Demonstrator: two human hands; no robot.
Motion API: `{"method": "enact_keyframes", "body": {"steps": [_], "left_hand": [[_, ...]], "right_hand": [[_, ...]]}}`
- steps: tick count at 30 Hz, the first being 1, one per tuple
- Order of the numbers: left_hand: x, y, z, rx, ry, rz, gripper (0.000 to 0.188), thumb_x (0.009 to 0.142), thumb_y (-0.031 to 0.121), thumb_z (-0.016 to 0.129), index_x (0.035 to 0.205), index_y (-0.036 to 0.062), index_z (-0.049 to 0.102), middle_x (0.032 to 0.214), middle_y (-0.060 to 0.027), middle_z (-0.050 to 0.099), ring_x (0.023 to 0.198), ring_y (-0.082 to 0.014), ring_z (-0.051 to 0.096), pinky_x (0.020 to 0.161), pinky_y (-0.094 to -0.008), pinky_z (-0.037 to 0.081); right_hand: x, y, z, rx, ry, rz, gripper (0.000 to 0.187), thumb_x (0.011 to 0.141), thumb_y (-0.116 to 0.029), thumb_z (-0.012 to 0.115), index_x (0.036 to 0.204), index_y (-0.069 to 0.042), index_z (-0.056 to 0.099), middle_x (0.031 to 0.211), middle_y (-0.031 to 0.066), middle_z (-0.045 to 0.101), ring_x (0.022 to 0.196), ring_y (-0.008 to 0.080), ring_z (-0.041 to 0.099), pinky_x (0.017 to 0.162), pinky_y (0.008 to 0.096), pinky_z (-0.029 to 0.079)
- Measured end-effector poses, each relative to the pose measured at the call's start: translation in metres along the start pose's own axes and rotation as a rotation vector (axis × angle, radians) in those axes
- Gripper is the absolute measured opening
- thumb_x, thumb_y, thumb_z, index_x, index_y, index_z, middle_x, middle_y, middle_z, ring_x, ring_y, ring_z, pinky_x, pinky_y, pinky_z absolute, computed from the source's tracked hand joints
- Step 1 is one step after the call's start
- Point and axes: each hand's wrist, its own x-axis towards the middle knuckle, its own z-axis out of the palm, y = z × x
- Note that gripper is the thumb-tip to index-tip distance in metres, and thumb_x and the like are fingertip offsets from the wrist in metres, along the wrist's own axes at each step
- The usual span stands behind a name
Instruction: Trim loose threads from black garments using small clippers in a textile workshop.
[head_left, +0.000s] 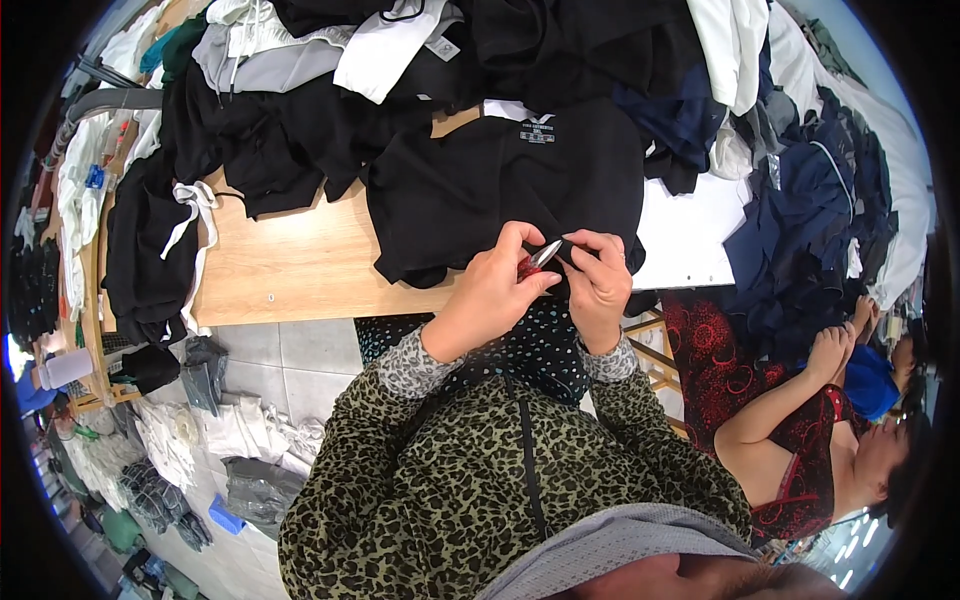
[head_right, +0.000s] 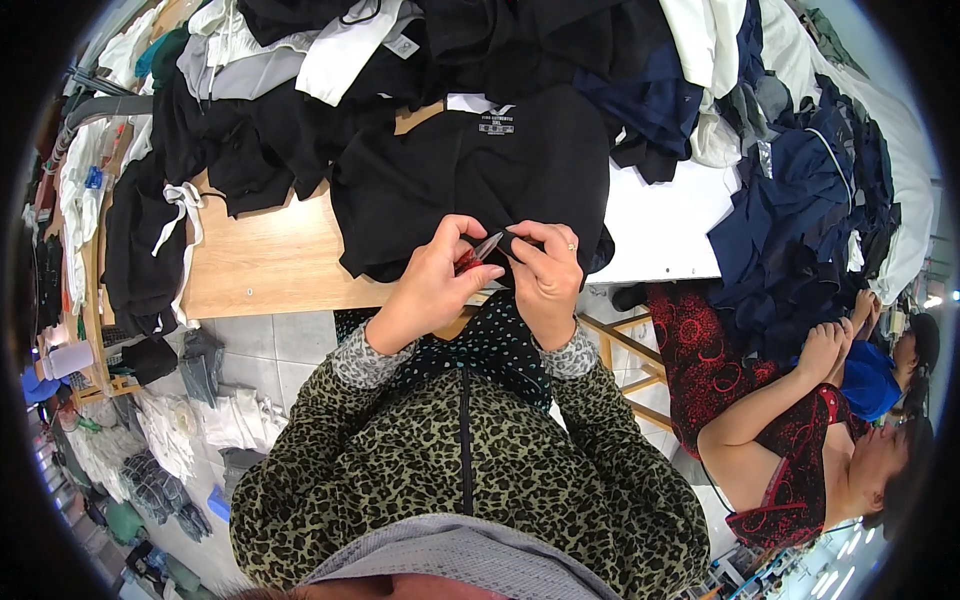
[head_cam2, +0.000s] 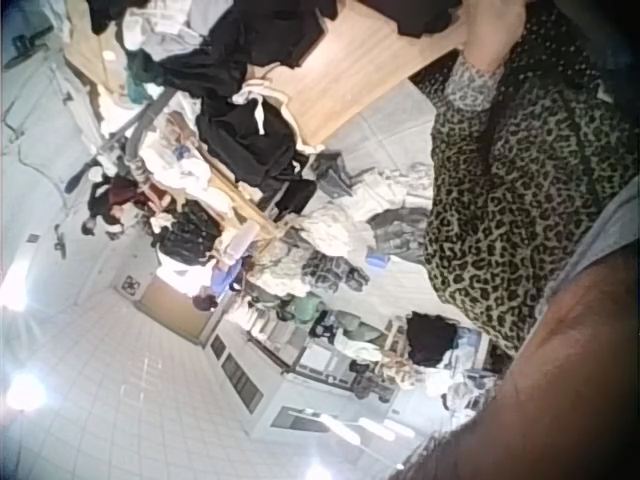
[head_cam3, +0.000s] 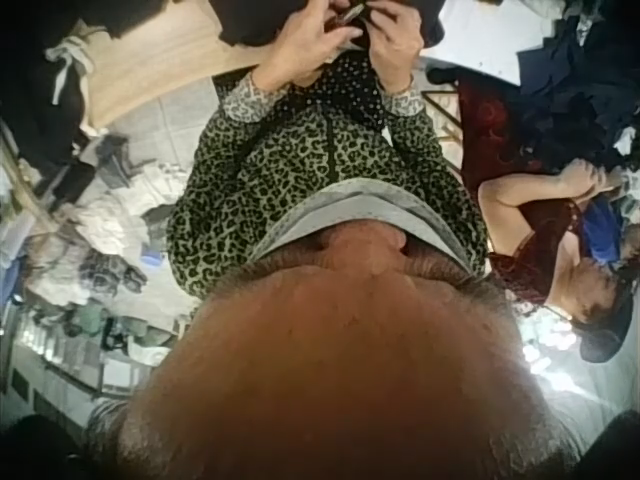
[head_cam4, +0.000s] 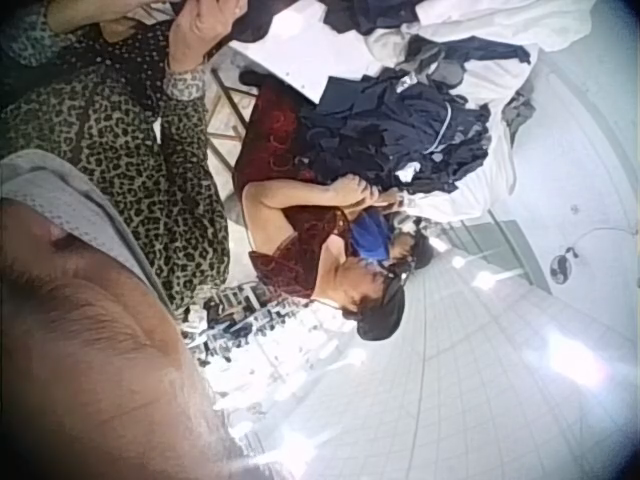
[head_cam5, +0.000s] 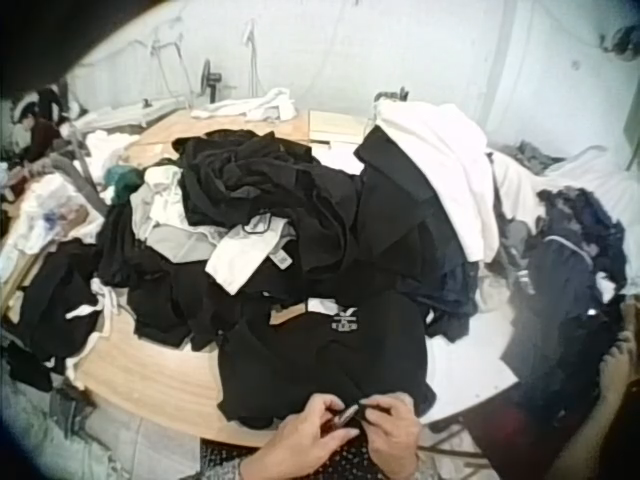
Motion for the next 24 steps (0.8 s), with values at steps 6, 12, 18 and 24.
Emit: {"method": "enact_keyframes", "body": {"steps": [6,12,18,24], "left_hand": [[0.001,-0.009,-0.002,-0.117,0.054,-0.020,0.036,0.081,0.010,0.067,0.107,-0.0005,0.043,0.071,-0.0082,0.057,0.063,-0.0129,0.054,0.057,-0.0275,0.043],[0.000,-0.004,-0.003,-0.104,0.062,0.045,0.043,0.081,0.007,0.069,0.114,-0.0005,0.042,0.069,0.0015,0.051,0.062,-0.0034,0.043,0.055,-0.0189,0.037],[0.006,0.007,0.005,0.028,0.255,0.308,0.013,0.079,0.003,0.068,0.091,0.0004,0.063,0.073,-0.0001,0.051,0.060,-0.0055,0.046,0.050,-0.0196,0.037],[0.020,-0.018,0.008,0.030,0.287,0.382,0.006,0.083,0.003,0.063,0.085,-0.0004,0.059,0.076,-0.0026,0.053,0.059,-0.0083,0.049,0.049,-0.0205,0.040]], "right_hand": [[0.003,-0.005,0.000,0.169,0.007,0.164,0.017,0.068,0.007,0.067,0.085,0.002,0.067,0.091,0.0077,0.064,0.080,0.0206,0.056,0.073,0.0289,0.043],[0.000,-0.002,-0.004,0.439,-0.051,0.360,0.018,0.072,0.007,0.065,0.090,0.004,0.067,0.097,0.0085,0.063,0.088,0.0173,0.057,0.078,0.0253,0.045],[0.000,-0.003,-0.008,0.571,-0.103,0.429,0.017,0.076,0.005,0.064,0.093,0.006,0.065,0.102,0.0089,0.061,0.092,0.0153,0.057,0.081,0.0243,0.044],[0.000,0.000,-0.009,0.663,-0.147,0.451,0.015,0.079,0.002,0.063,0.094,0.007,0.064,0.107,0.0077,0.056,0.098,0.0148,0.053,0.088,0.0249,0.040]]}}
